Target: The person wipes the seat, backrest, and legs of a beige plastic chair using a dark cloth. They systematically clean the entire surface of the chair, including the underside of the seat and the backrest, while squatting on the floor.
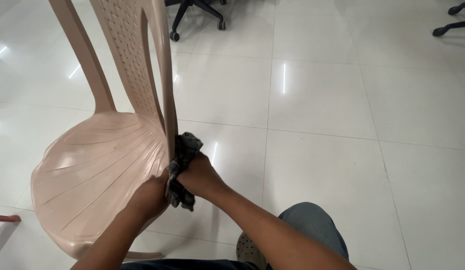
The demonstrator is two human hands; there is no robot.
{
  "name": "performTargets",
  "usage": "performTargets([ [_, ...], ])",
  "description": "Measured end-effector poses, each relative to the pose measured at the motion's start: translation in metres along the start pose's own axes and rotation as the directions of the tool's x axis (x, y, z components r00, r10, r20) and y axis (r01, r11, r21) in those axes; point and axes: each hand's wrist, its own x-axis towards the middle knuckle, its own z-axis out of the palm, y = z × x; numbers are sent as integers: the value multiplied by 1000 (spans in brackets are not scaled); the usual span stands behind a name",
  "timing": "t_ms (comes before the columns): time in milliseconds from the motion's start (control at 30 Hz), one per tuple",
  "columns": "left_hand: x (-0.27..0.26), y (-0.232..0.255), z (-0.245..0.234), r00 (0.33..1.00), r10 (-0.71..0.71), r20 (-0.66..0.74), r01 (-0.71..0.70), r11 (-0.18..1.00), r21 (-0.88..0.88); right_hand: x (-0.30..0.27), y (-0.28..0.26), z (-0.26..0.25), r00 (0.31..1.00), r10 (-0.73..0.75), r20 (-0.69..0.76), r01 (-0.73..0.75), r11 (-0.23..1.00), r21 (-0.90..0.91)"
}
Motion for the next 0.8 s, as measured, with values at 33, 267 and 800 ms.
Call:
performTargets([
  [33, -1, 1, -2, 1000, 14, -14, -14, 1000, -10, -3, -4, -3, 1000, -6, -18, 7, 1000, 18],
  [267, 3, -3, -5, 999, 32, 8, -32, 999, 25, 7, 34, 25, 980, -161, -116, 142, 978, -150],
  [800, -17, 68, -127, 992, 105, 71, -50, 841, -539, 20, 30, 27, 996, 46, 74, -47, 999, 12],
])
